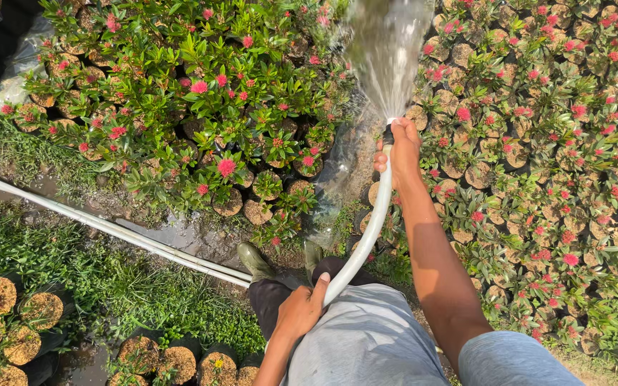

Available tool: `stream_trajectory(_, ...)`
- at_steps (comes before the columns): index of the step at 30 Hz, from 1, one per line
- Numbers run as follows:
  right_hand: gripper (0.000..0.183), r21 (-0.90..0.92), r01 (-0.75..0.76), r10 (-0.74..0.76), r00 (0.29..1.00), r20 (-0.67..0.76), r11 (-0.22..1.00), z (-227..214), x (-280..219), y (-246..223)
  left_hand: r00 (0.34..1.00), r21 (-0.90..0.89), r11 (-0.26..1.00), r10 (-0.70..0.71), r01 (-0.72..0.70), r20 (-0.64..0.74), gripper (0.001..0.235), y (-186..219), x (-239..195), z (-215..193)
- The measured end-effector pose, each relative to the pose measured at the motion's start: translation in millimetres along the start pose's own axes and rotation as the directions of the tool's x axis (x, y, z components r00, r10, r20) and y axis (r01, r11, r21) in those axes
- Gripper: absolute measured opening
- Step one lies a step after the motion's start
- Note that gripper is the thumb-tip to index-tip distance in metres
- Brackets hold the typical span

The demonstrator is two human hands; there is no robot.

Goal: The person waters rows of potted plants by holding a hose and directing the stream of water over them.

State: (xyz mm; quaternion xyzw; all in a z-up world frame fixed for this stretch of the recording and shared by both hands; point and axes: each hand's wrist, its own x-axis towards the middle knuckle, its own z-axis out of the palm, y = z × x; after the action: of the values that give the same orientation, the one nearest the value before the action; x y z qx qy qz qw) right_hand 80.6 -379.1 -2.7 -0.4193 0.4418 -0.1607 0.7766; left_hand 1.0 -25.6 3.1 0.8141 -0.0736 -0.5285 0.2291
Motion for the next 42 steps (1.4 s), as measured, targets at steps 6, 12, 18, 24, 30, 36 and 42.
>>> stream_trajectory(6,0.011,0.031,0.048,-0.049,0.999,0.01,0.998,-5.1,-1.6,-3.1,1.0,0.017,1.0,0.013,-0.013,0.011,0.092,2.4,3.2,3.4)
stream_trajectory(12,0.011,0.02,0.063,-0.063,0.998,0.022,0.998,-13.6,-3.4,-2.4,0.999,0.007,1.0,0.012,-0.012,0.044,0.092,1.7,5.9,5.9)
stream_trajectory(18,0.012,0.064,0.124,-0.122,0.992,-0.035,0.99,-23.6,-6.9,-6.9,0.998,0.016,0.999,0.042,-0.043,0.036,0.092,3.8,10.1,6.6)
stream_trajectory(24,0.011,0.08,0.121,-0.113,0.99,-0.088,0.989,-32.4,-9.8,-11.6,0.997,0.004,0.999,0.039,-0.039,0.074,0.091,6.6,12.3,6.9)
stream_trajectory(30,0.011,0.074,0.142,-0.136,0.987,-0.088,0.987,-39.1,-15.3,-10.4,0.994,0.016,0.999,0.045,-0.047,0.096,0.092,5.5,12.9,9.8)
stream_trajectory(36,0.011,0.067,0.137,-0.13,0.986,-0.105,0.988,-44.9,-15.3,-6.5,0.993,0.02,0.999,0.044,-0.047,0.11,0.092,3.5,12.4,10.8)
stream_trajectory(42,0.012,0.067,0.136,-0.13,0.988,-0.087,0.988,-50.1,-10.8,-0.2,0.995,0.031,0.998,0.042,-0.045,0.091,0.091,2.2,9.9,11.7)
